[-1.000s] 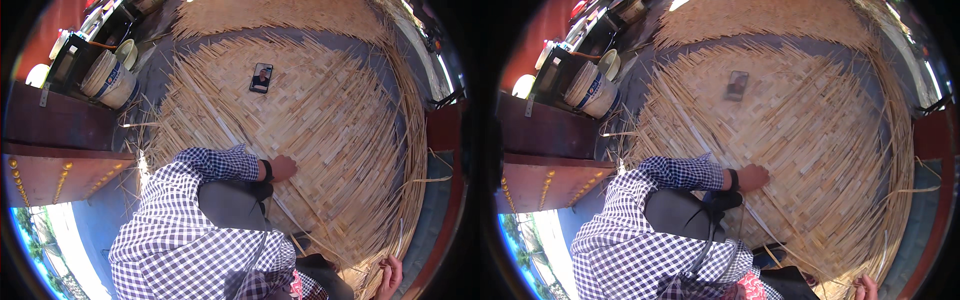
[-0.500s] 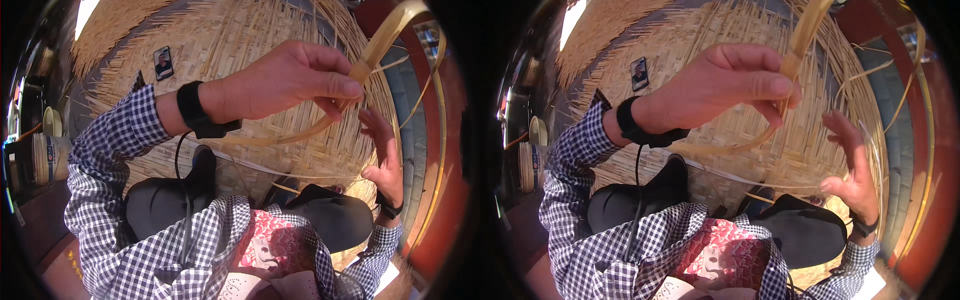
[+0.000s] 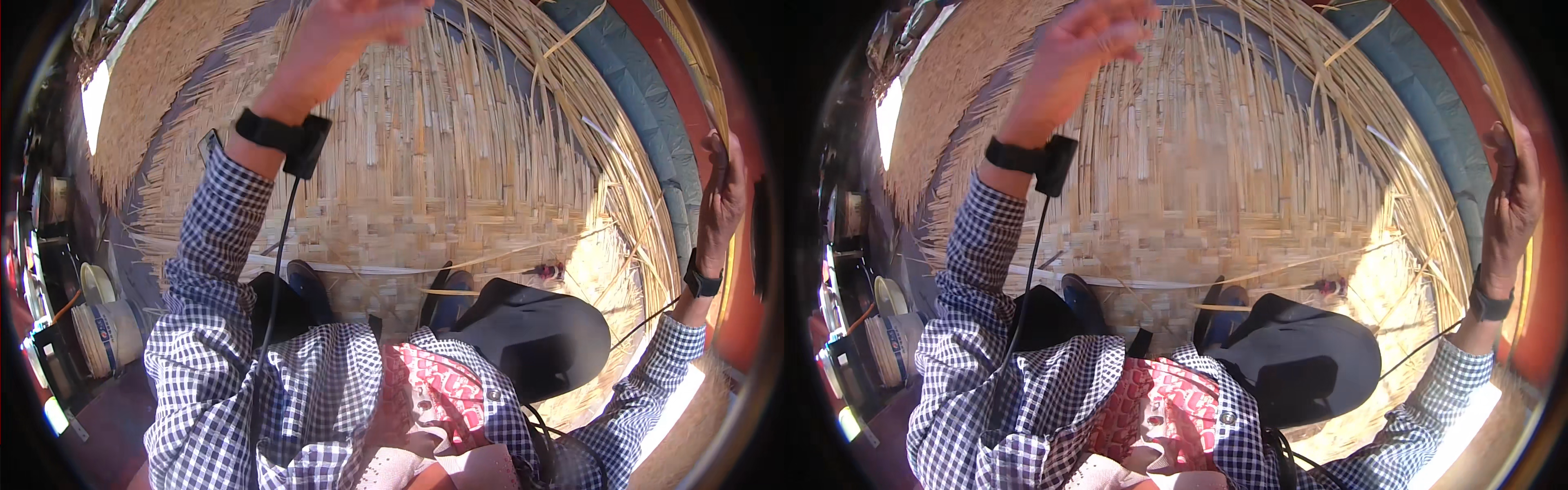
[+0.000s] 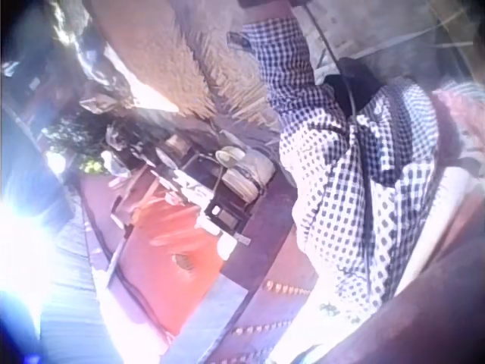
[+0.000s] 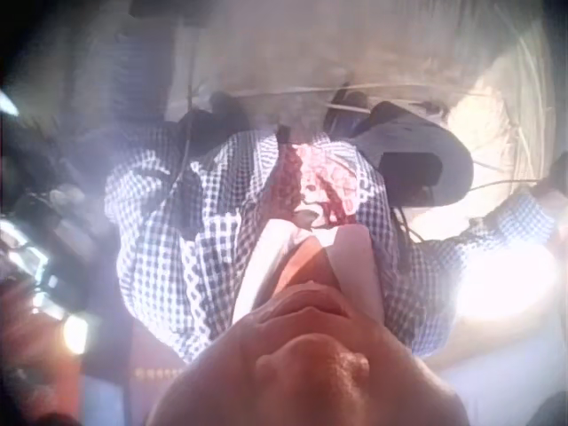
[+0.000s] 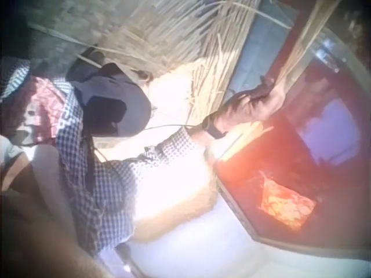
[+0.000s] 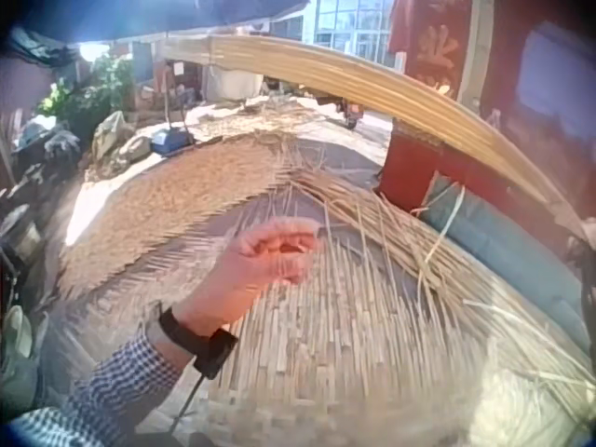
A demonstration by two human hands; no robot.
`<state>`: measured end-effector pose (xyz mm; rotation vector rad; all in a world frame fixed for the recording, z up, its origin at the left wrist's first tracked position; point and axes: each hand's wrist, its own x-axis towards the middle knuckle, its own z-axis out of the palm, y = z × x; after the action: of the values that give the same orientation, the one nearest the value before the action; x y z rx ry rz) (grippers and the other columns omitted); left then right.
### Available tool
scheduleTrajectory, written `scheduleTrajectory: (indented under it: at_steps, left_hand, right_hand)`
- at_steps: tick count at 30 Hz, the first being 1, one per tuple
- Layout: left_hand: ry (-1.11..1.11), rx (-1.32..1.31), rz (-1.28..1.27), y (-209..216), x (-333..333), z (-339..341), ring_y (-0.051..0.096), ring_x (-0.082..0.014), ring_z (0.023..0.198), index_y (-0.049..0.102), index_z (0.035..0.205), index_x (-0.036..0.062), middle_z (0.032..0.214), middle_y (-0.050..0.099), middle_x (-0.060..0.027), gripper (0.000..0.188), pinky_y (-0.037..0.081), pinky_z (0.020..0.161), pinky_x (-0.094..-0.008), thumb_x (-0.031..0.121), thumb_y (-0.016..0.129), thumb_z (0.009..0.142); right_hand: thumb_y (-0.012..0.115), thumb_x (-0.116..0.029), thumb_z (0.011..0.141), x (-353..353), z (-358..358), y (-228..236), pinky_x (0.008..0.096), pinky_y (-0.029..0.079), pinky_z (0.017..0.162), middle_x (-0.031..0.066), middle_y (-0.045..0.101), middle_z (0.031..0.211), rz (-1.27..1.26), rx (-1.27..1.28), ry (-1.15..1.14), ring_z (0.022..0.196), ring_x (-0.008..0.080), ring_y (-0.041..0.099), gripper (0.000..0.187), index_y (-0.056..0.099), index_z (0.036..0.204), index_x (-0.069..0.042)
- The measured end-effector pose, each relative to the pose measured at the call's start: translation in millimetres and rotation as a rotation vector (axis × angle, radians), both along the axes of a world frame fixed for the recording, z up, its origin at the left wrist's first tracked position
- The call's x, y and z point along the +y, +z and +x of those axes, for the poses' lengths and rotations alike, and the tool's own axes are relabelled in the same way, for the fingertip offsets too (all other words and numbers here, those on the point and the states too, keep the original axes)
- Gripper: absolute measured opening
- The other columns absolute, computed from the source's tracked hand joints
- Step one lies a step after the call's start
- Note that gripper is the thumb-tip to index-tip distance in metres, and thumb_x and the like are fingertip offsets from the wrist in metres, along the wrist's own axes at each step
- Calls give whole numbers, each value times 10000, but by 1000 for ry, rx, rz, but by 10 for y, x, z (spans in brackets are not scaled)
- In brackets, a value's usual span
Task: The recorder is weaving thin bamboo strips together to create a large mat.
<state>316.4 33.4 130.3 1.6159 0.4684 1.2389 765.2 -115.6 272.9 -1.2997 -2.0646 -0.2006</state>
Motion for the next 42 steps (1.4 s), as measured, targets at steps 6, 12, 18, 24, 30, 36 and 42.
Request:
scheduleTrajectory:
  at_steps: [6, 12, 18, 24, 30, 36, 42]
  left_hand:
    - [124, 599, -832, -2603, -571, -400, 602, -141, 746, 681, 1018, 18, 874, 665, -47, 205, 498, 674, -295, 183, 640, 904]
    - [764, 739, -427, -2969, -543, 87, 631, -287, 766, 596, 896, 14, 805, 640, -128, 183, 496, 667, -375, 197, 604, 895]
    - [653, 1088, -355, -2832, -369, 403, 600, -311, 785, 584, 955, 2, 817, 601, -143, 350, 488, 713, -405, 291, 730, 823]
    - [597, 1046, -506, -2962, -239, 403, 607, -297, 896, 582, 1038, -5, 945, 614, -151, 382, 503, 752, -392, 270, 734, 821]
    - [451, 432, -1062, -2742, -659, 255, 604, -156, 791, 586, 1005, -29, 894, 627, -97, 291, 498, 696, -324, 153, 716, 818]
    - [142, 696, -834, -2585, -875, 103, 621, -125, 810, 627, 957, -17, 820, 663, -56, 226, 503, 674, -280, 141, 724, 828]
    - [168, 444, -997, -2467, -1101, -59, 672, -151, 862, 652, 894, 15, 812, 693, -46, 149, 516, 818, -288, 112, 748, 833]
  right_hand:
    - [537, 35, 909, 309, -751, -696, 291, 496, 814, 103, 648, 1011, -322, -188, -32, 932, 205, 624, 344, 621, 1227, -67]
    - [617, 6, 825, 565, -830, -2165, 360, 526, 762, 125, 658, 981, -487, -352, 209, 885, 305, 635, 409, 601, 1222, -88]
    - [486, -149, 1012, 630, -545, -2913, 348, 527, 779, 58, 622, 886, -752, 1061, -190, 799, 170, 614, 248, 586, 1215, -47]
    - [454, -210, 1024, 512, -454, -3768, 345, 539, 720, 31, 551, 879, -414, 1919, -349, 705, 127, 519, 242, 522, 1165, -25]
    - [463, -165, 1002, 611, -1393, -3924, 358, 552, 765, 104, 583, 1044, -1030, 1554, -280, 870, 199, 626, 280, 466, 1234, -9]
    - [429, -203, 1026, 909, -1611, -4404, 332, 519, 875, 158, 572, 1206, -890, 824, 39, 1028, 238, 611, 336, 417, 1284, 12]
    - [389, -77, 1010, 1000, -1697, -4156, 345, 448, 1027, 185, 497, 1346, -1209, 1346, 81, 1212, 240, 538, 417, 306, 1403, 33]
